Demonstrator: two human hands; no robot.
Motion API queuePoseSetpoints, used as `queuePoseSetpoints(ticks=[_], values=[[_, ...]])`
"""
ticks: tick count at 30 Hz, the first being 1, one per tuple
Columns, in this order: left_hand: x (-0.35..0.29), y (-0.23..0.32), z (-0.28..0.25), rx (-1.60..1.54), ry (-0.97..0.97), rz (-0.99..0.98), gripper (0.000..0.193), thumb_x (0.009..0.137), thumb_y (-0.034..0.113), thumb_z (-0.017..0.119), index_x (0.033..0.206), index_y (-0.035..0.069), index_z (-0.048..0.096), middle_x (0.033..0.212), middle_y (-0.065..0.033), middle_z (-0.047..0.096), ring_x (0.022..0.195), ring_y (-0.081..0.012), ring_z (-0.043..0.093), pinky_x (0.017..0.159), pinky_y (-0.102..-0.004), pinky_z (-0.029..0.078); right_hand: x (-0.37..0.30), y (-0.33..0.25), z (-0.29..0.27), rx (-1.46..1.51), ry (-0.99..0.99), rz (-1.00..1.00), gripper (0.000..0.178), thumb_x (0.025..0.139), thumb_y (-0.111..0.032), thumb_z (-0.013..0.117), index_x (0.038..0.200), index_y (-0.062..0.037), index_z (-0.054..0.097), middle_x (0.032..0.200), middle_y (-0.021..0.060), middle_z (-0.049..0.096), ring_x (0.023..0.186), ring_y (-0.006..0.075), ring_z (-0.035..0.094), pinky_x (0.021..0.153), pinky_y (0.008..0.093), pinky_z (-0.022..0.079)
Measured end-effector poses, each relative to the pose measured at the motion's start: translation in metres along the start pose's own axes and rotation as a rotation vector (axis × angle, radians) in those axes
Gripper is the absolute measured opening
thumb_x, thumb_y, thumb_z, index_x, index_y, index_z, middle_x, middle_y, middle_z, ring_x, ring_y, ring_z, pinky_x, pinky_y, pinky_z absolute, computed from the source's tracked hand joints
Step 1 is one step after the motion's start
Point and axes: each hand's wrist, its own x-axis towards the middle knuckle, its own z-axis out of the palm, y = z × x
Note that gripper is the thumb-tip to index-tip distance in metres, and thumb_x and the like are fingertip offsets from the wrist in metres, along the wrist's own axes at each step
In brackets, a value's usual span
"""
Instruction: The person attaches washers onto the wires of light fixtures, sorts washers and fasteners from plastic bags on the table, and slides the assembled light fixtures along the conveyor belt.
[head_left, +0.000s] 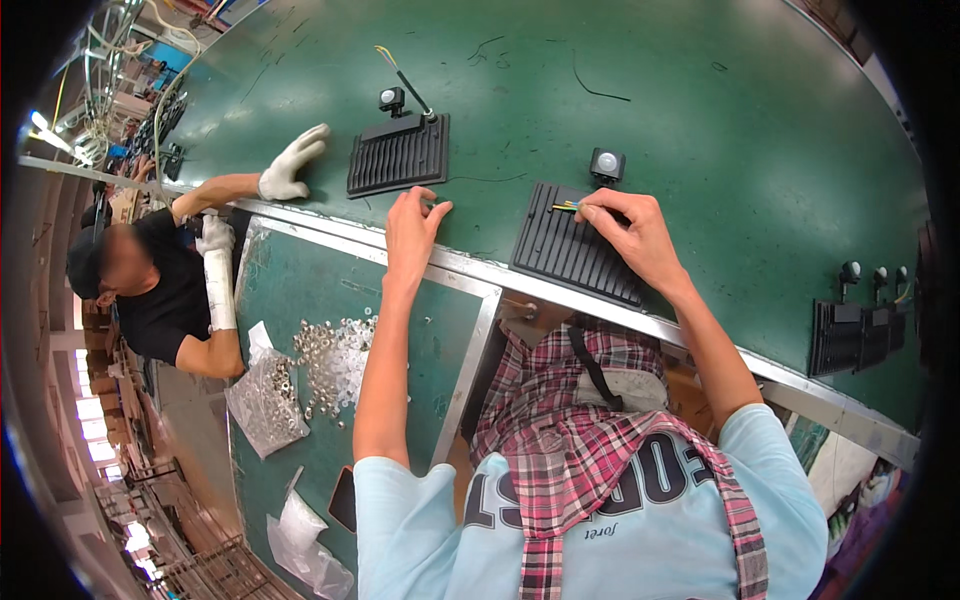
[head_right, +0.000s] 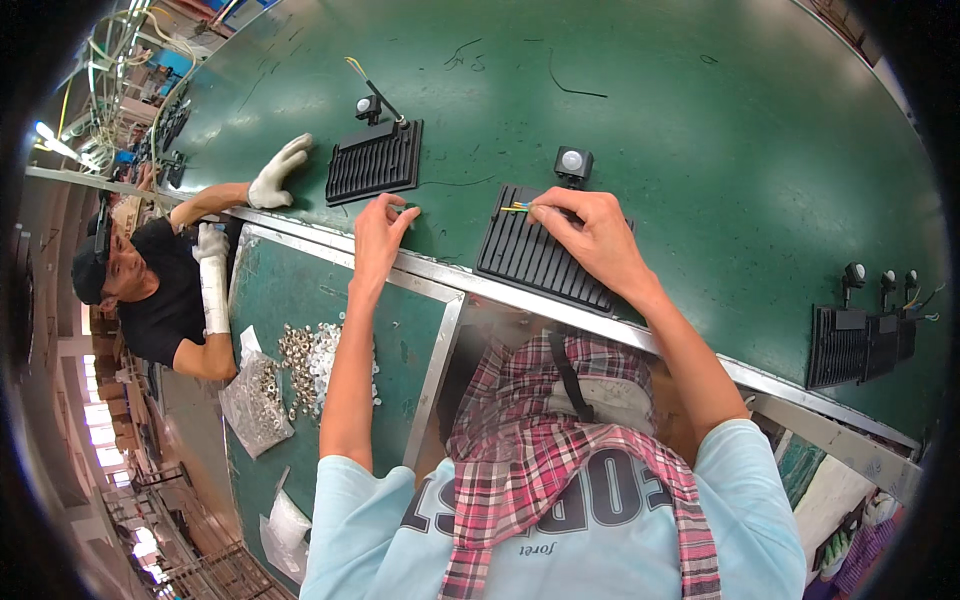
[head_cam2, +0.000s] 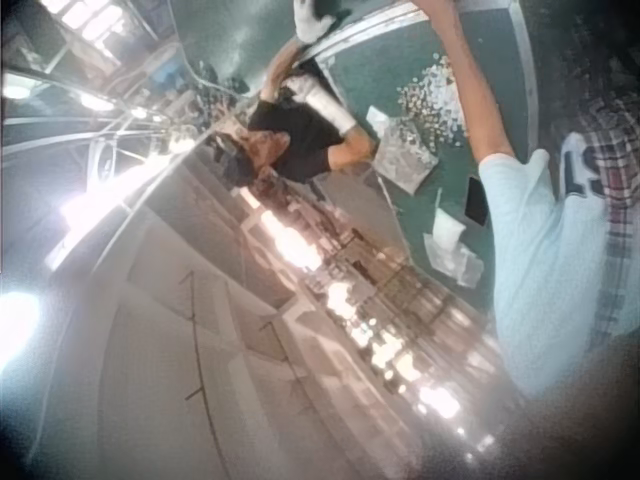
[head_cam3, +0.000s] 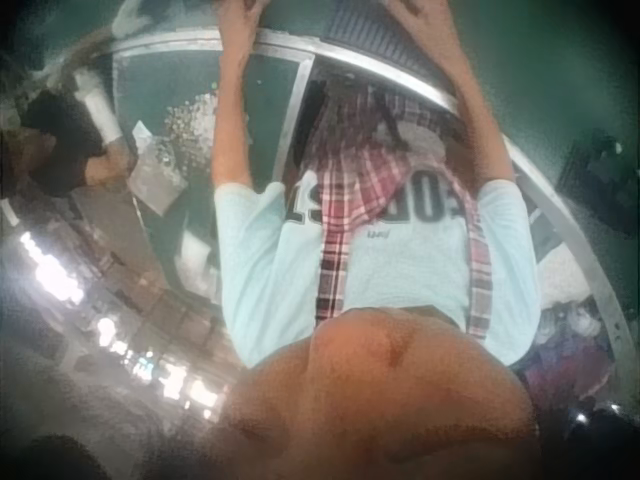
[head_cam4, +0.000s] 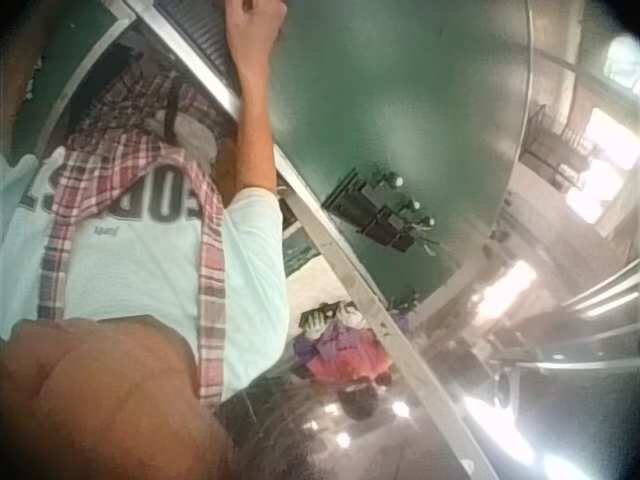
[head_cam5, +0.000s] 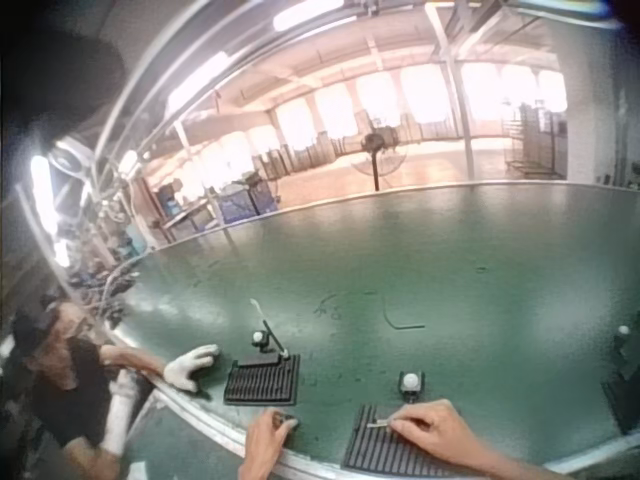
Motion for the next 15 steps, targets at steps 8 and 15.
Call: queuePoseSetpoints(ticks=[8,15], values=[[0.000,0.003,0.000,-0.591,-0.165,-0.265,0.019,0.093,0.013,0.065,0.100,-0.005,0.066,0.080,-0.0027,0.064,0.071,-0.0104,0.060,0.067,-0.0246,0.050,0.000,0.000,0.000,0.062,0.006,0.002,0.019,0.091,-0.016,0.060,0.097,-0.0013,0.071,0.078,0.0078,0.071,0.061,0.0124,0.058,0.056,0.0281,0.044],[-0.028,0.095,0.021,-1.436,-0.361,-0.362,0.022,0.097,0.011,0.060,0.110,-0.006,0.064,0.089,-0.0068,0.064,0.076,-0.0124,0.061,0.071,-0.0264,0.052,-0.002,0.013,0.005,0.015,0.066,-0.015,0.019,0.090,-0.019,0.062,0.095,-0.0033,0.071,0.065,0.0102,0.062,0.052,0.0156,0.051,0.051,0.0316,0.039]])
